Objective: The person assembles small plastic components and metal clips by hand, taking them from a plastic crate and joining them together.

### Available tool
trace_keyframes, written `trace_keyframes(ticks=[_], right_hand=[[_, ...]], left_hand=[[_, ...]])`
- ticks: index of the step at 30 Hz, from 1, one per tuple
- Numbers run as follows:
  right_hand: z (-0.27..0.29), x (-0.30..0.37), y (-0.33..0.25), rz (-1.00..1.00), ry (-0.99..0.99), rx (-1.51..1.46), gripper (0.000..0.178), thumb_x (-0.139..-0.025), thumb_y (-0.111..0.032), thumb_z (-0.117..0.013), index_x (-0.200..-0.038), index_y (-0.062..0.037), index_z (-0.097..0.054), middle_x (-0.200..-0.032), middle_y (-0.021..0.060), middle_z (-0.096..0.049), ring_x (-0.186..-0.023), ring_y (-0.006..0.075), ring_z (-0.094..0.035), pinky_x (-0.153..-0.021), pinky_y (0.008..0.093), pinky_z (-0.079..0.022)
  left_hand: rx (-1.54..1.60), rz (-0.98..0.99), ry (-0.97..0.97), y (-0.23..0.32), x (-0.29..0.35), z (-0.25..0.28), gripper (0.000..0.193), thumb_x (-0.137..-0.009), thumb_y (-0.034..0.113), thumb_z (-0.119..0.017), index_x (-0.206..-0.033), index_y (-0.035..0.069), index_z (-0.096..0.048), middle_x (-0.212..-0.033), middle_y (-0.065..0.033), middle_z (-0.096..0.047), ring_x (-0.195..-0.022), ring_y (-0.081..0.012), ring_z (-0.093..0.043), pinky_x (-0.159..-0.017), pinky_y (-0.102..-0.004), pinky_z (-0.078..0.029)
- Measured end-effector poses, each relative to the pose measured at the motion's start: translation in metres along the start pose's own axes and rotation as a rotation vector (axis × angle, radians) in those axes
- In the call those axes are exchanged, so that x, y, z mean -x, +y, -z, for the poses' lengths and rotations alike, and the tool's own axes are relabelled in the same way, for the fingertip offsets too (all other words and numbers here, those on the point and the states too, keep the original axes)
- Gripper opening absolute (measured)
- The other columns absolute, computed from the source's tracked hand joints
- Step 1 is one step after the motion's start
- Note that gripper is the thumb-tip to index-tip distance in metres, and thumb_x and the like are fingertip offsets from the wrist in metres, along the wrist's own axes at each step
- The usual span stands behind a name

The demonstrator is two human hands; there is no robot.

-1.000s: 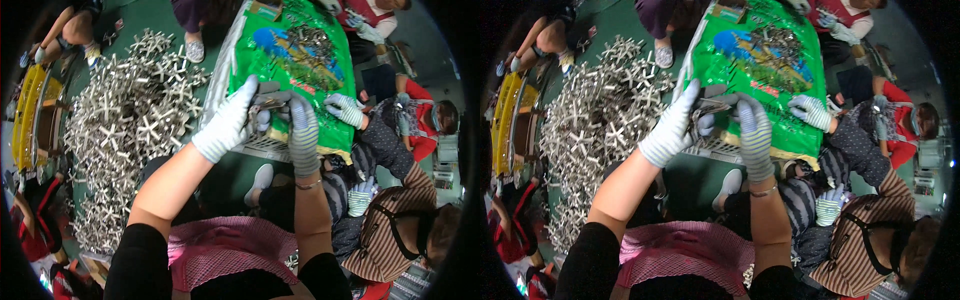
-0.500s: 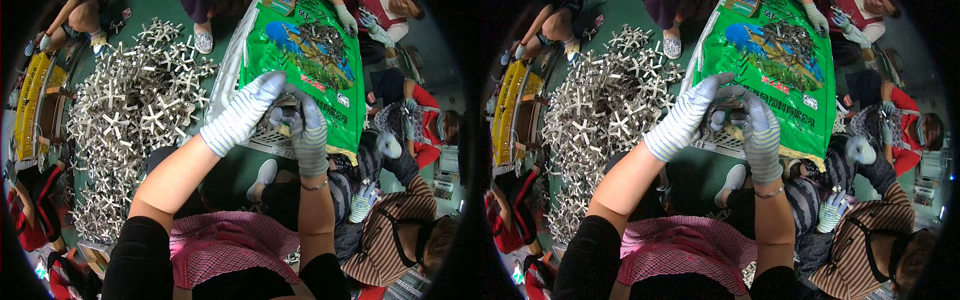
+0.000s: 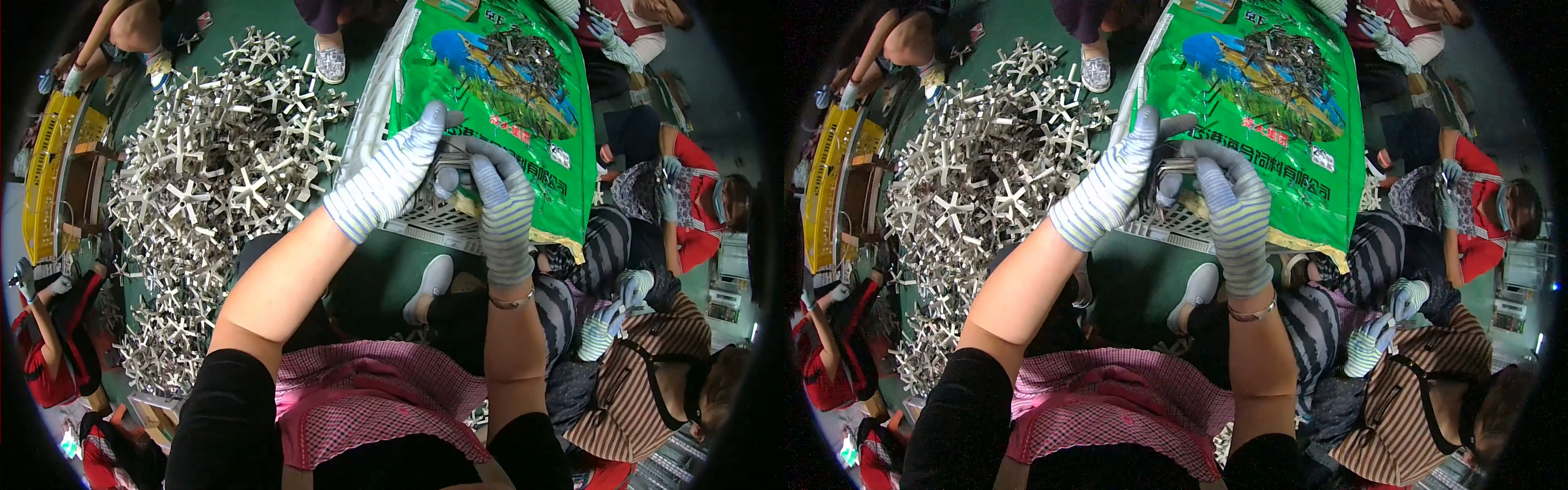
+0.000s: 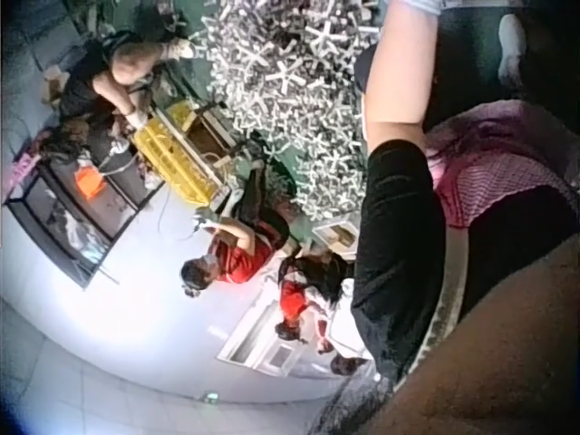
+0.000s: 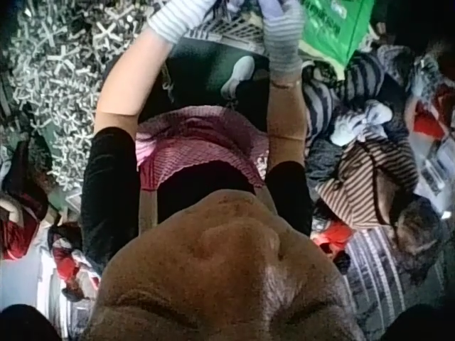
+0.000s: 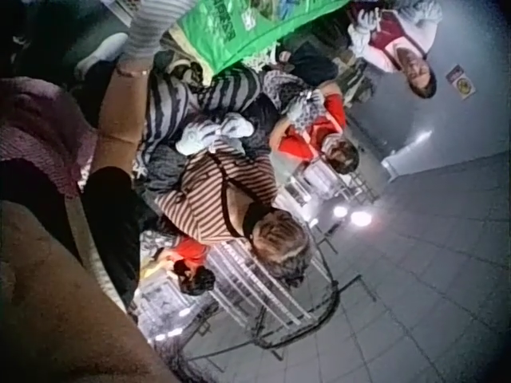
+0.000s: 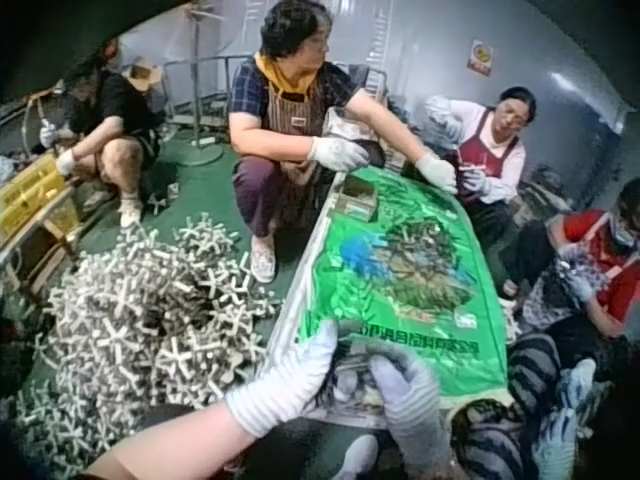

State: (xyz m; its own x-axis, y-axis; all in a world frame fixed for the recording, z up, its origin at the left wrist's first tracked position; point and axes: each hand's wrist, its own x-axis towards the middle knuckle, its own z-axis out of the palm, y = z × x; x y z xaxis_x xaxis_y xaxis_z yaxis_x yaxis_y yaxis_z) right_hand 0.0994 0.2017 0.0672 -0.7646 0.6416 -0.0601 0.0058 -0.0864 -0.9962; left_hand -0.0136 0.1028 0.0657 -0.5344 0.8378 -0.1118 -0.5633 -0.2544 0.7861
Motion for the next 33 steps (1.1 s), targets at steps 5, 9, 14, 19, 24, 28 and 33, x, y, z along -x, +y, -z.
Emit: trace_keyframes(ticks=[5, 9, 14, 19, 24, 28, 33], right_hand=[[-0.012, 0.004, 0.001, 0.059, -0.038, -0.097, 0.026, -0.089, -0.008, -0.059, -0.112, 0.003, -0.057, -0.096, 0.0068, -0.063, -0.086, 0.0102, -0.059, -0.08, 0.0231, -0.047], [-0.016, 0.0, 0.013, 0.061, 0.029, -0.18, 0.03, -0.092, -0.017, -0.056, -0.117, 0.0001, -0.054, -0.089, 0.0029, -0.064, -0.071, 0.0074, -0.059, -0.069, 0.0215, -0.05], [-0.011, -0.002, 0.01, -0.071, -0.103, -0.138, 0.025, -0.091, -0.017, -0.059, -0.11, -0.0002, -0.057, -0.082, 0.0022, -0.063, -0.069, 0.0065, -0.057, -0.063, 0.021, -0.048], [-0.017, 0.0, 0.009, -0.029, -0.012, 0.019, 0.013, -0.089, -0.011, -0.061, -0.096, -0.0003, -0.058, -0.069, 0.0034, -0.061, -0.056, 0.0086, -0.056, -0.055, 0.022, -0.046], [-0.011, -0.004, 0.01, -0.014, 0.194, -0.079, 0.017, -0.087, -0.015, -0.066, -0.092, -0.0001, -0.06, -0.075, 0.0034, -0.064, -0.057, 0.0071, -0.058, -0.053, 0.0208, -0.047], [-0.009, -0.007, 0.011, -0.079, 0.215, -0.088, 0.016, -0.086, -0.015, -0.067, -0.09, 0.0002, -0.061, -0.081, 0.0035, -0.065, -0.066, 0.0064, -0.06, -0.056, 0.0213, -0.05], [0.001, -0.01, 0.017, -0.02, 0.123, -0.094, 0.021, -0.089, -0.015, -0.063, -0.102, 0.0017, -0.061, -0.082, 0.0026, -0.065, -0.068, 0.005, -0.059, -0.058, 0.0203, -0.049]], left_hand=[[-0.118, 0.122, -0.105, -0.012, -0.011, 0.027, 0.072, -0.088, 0.058, -0.05, -0.138, 0.01, -0.029, -0.107, -0.016, -0.06, -0.053, -0.0085, -0.053, -0.043, -0.0198, -0.044], [-0.078, 0.001, -0.087, -0.013, -0.013, 0.013, 0.068, -0.09, 0.054, -0.05, -0.139, 0.015, -0.024, -0.113, -0.0183, -0.057, -0.052, -0.0102, -0.054, -0.041, -0.0194, -0.044], [0.035, -0.019, -0.031, -0.011, -0.005, 0.006, 0.066, -0.09, 0.052, -0.051, -0.139, 0.018, -0.022, -0.115, -0.0202, -0.055, -0.053, -0.0129, -0.057, -0.039, -0.0216, -0.046], [0.151, 0.111, 0.166, -0.007, -0.001, 0.0, 0.063, -0.09, 0.047, -0.054, -0.139, 0.023, -0.023, -0.112, -0.0191, -0.054, -0.06, -0.0192, -0.061, -0.042, -0.0255, -0.051], [0.422, 0.203, 0.068, -0.011, -0.006, 0.005, 0.051, -0.091, 0.037, -0.057, -0.134, 0.022, -0.035, -0.104, -0.0154, -0.06, -0.066, -0.0235, -0.064, -0.054, -0.0349, -0.057], [0.636, 0.314, -0.078, -0.015, -0.01, 0.012, 0.039, -0.092, 0.029, -0.055, -0.122, 0.006, -0.047, -0.097, -0.0154, -0.065, -0.075, -0.0275, -0.068, -0.064, -0.0405, -0.059], [0.524, 0.384, -0.068, -0.014, -0.011, 0.011, 0.036, -0.093, 0.029, -0.054, -0.118, 0.004, -0.05, -0.095, -0.0145, -0.065, -0.072, -0.0252, -0.067, -0.056, -0.0358, -0.058]])
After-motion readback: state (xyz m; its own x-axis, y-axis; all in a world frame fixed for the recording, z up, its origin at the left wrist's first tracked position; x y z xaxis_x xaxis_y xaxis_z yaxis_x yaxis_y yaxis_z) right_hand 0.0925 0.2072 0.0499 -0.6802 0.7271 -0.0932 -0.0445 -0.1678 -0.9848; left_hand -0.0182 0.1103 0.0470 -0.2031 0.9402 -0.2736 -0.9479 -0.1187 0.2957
